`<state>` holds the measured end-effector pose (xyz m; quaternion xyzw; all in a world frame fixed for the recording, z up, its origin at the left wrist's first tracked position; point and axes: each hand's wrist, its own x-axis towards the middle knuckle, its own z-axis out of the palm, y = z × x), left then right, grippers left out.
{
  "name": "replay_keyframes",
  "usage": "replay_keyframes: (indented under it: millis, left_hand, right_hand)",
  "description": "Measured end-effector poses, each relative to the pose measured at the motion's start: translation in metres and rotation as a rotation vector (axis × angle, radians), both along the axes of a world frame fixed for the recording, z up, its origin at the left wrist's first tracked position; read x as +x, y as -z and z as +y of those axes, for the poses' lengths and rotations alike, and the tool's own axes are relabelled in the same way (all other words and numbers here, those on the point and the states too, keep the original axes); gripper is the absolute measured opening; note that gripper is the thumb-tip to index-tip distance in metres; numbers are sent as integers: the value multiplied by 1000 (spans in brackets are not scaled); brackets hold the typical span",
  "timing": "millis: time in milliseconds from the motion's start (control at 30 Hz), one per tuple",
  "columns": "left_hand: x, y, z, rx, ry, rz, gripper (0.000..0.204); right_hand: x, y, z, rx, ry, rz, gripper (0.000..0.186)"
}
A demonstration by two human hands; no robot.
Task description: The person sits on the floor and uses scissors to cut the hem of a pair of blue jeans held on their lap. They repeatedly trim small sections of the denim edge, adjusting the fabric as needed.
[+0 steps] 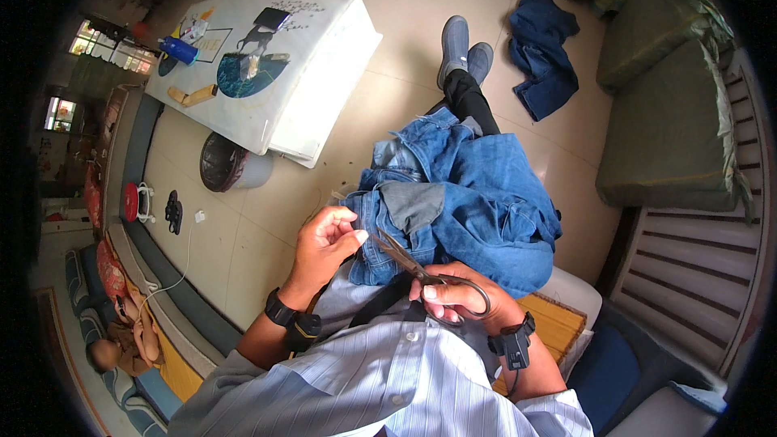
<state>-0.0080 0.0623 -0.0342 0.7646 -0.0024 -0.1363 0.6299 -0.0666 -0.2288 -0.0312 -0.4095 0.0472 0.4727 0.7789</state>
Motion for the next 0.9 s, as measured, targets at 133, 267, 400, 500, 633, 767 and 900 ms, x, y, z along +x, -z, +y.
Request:
replay_keyframes:
  millis: [133,267,400,500,633,767,900]
  left_hand:
    - [12,0,-11,261,58,-117,16]
    - [21,2,-10,264,119,-92,16]
    - [24,-4,3,28,96,110,14]
    - [20,0,9,-121,66,143,10]
    - [13,1,13,-140,90,154,8]
    - [14,-7,9,-239,6,241,11]
    - [14,-6,11,-290,-31,259,14]
  right_hand:
    - [-4,0,-3,-30,45,24,54]
    - [-5,-1,-5,-45,69,14,55]
    - [-6,-6,-6,-36,53,15,53]
    - [-2,-8,-2,-25,9,14,51]
    - [5,-7,4,-49,-50,-26,48]
    - [8,-8,8,-93,-100,-54,46]
    - [10,-9,11,-107,-122,-54,45]
